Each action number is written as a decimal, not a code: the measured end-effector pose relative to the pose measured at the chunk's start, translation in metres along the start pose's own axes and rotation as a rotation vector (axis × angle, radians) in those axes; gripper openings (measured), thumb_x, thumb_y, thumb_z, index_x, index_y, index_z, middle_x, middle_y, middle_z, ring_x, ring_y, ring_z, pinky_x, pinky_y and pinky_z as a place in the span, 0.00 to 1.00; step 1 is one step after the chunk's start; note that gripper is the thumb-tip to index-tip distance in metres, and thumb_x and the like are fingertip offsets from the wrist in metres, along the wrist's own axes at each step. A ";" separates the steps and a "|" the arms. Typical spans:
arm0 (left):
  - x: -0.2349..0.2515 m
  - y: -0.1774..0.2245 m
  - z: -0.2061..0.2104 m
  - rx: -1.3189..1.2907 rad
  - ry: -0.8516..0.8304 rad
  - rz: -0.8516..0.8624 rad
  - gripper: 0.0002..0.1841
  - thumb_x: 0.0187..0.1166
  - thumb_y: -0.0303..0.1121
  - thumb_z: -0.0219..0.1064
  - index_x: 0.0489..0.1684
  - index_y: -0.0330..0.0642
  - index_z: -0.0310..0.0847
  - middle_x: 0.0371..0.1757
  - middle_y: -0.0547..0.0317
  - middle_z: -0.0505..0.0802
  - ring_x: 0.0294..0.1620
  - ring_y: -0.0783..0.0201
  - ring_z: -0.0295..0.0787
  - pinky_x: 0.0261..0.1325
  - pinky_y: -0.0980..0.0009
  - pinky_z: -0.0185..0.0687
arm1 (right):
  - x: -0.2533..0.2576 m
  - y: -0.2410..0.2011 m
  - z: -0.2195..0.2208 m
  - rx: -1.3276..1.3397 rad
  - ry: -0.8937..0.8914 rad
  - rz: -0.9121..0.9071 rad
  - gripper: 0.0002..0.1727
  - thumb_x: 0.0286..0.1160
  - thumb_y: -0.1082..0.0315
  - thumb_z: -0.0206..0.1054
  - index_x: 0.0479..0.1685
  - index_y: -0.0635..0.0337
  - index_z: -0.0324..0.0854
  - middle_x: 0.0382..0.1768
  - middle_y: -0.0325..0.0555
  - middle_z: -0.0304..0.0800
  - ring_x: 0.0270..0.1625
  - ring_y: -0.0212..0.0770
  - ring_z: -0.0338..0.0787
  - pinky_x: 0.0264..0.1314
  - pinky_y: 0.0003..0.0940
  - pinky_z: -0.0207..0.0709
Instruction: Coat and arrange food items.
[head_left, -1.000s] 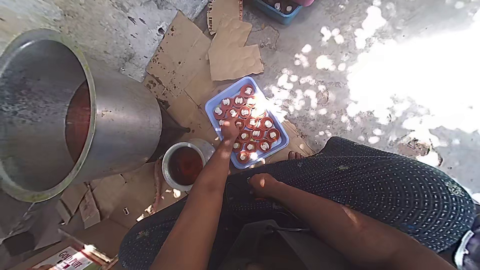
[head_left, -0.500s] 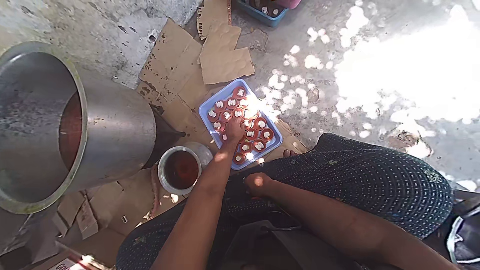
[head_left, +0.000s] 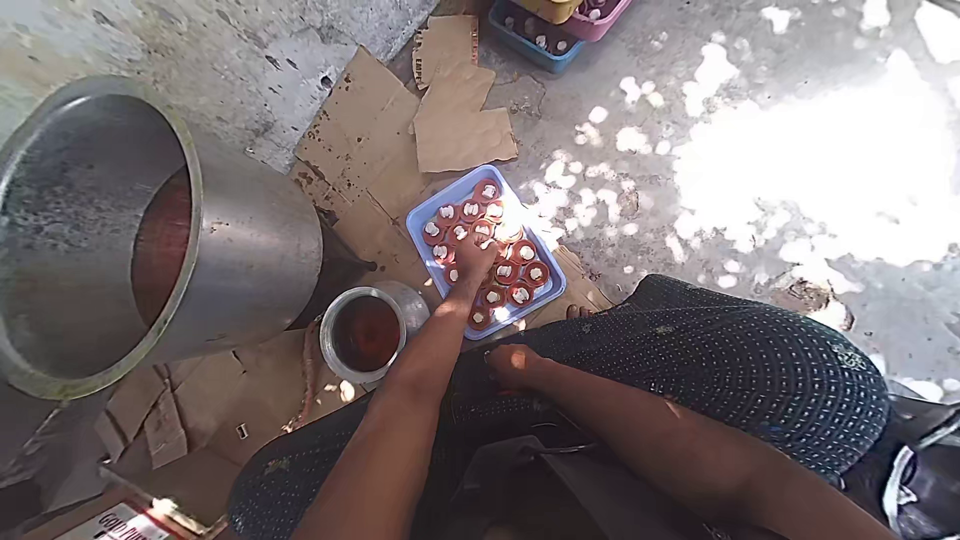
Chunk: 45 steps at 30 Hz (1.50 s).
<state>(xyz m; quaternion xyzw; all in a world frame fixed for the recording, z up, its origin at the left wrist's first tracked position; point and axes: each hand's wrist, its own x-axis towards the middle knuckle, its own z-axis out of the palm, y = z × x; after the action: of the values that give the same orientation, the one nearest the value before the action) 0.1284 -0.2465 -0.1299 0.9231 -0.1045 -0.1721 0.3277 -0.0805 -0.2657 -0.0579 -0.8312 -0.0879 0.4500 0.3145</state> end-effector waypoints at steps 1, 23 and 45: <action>-0.013 -0.002 -0.015 -0.110 -0.005 0.005 0.16 0.73 0.37 0.72 0.54 0.39 0.91 0.43 0.47 0.94 0.43 0.53 0.93 0.52 0.49 0.89 | 0.000 0.000 0.001 0.016 0.026 -0.003 0.17 0.85 0.60 0.64 0.56 0.67 0.83 0.57 0.67 0.88 0.63 0.67 0.88 0.58 0.72 0.80; -0.157 -0.180 -0.209 0.369 0.049 -0.274 0.16 0.74 0.32 0.74 0.59 0.41 0.90 0.59 0.42 0.94 0.67 0.43 0.89 0.71 0.39 0.82 | 0.011 -0.032 0.028 -0.317 0.069 -0.056 0.23 0.92 0.54 0.54 0.60 0.66 0.82 0.61 0.70 0.87 0.67 0.70 0.86 0.64 0.73 0.77; -0.146 -0.174 -0.194 0.504 -0.083 -0.283 0.13 0.71 0.32 0.75 0.53 0.44 0.92 0.61 0.44 0.93 0.69 0.42 0.87 0.71 0.39 0.82 | 0.011 -0.032 0.015 -0.311 0.010 0.019 0.23 0.89 0.52 0.61 0.62 0.65 0.82 0.61 0.69 0.87 0.68 0.70 0.86 0.64 0.74 0.77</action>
<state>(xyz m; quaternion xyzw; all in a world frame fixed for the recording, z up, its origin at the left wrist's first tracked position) 0.0830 0.0415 -0.0644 0.9730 -0.0275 -0.2222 0.0561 -0.0816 -0.2288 -0.0519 -0.8728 -0.1468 0.4299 0.1782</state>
